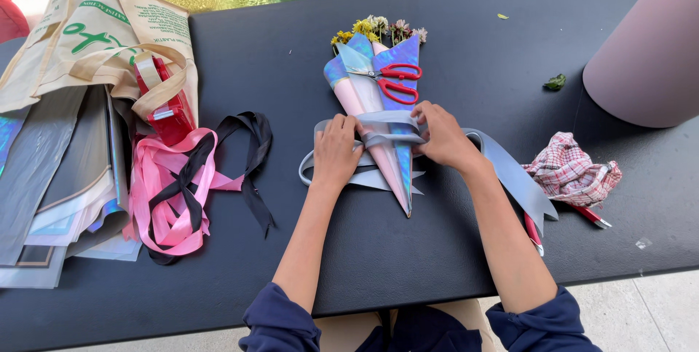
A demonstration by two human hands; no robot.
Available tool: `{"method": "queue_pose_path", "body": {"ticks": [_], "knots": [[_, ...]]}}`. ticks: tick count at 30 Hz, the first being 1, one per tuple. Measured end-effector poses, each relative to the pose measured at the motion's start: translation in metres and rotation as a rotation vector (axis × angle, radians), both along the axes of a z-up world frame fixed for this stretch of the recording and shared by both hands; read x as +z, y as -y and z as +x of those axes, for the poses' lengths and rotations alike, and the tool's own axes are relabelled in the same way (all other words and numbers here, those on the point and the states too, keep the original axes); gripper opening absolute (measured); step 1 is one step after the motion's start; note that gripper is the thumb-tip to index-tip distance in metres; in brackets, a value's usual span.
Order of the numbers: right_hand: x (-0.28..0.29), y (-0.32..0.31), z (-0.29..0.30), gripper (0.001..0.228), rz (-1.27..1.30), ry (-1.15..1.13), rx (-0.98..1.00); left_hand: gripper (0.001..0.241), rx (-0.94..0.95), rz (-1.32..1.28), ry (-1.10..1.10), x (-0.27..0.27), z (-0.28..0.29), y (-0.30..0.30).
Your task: The person wraps flowers in decorative paper, folding the sheets around the stems and securing the bouquet with a grey ribbon tied into a bow.
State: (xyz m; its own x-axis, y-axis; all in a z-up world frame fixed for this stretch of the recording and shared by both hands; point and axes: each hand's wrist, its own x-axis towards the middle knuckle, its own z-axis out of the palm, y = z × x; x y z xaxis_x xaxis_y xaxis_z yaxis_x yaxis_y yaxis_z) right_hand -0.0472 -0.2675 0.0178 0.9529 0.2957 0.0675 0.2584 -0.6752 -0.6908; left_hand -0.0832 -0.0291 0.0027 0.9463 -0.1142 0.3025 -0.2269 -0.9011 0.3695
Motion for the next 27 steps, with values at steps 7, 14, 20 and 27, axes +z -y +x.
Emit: {"method": "queue_pose_path", "body": {"ticks": [7, 14, 20, 27], "knots": [[0.035, -0.008, -0.008, 0.080, -0.070, -0.010, 0.133, 0.059, -0.067, 0.089, -0.033, 0.003, 0.020, -0.006], [0.004, -0.014, 0.019, 0.068, -0.193, 0.305, 0.167, 0.027, -0.074, 0.083, 0.118, -0.039, 0.050, -0.009], [-0.013, -0.013, 0.037, 0.049, -0.404, 0.608, 0.063, 0.018, -0.074, 0.021, 0.251, -0.052, 0.069, -0.013], [-0.054, 0.001, 0.066, 0.030, 0.025, 0.429, -0.034, 0.026, -0.124, -0.161, 0.292, -0.037, 0.065, -0.016]]}}
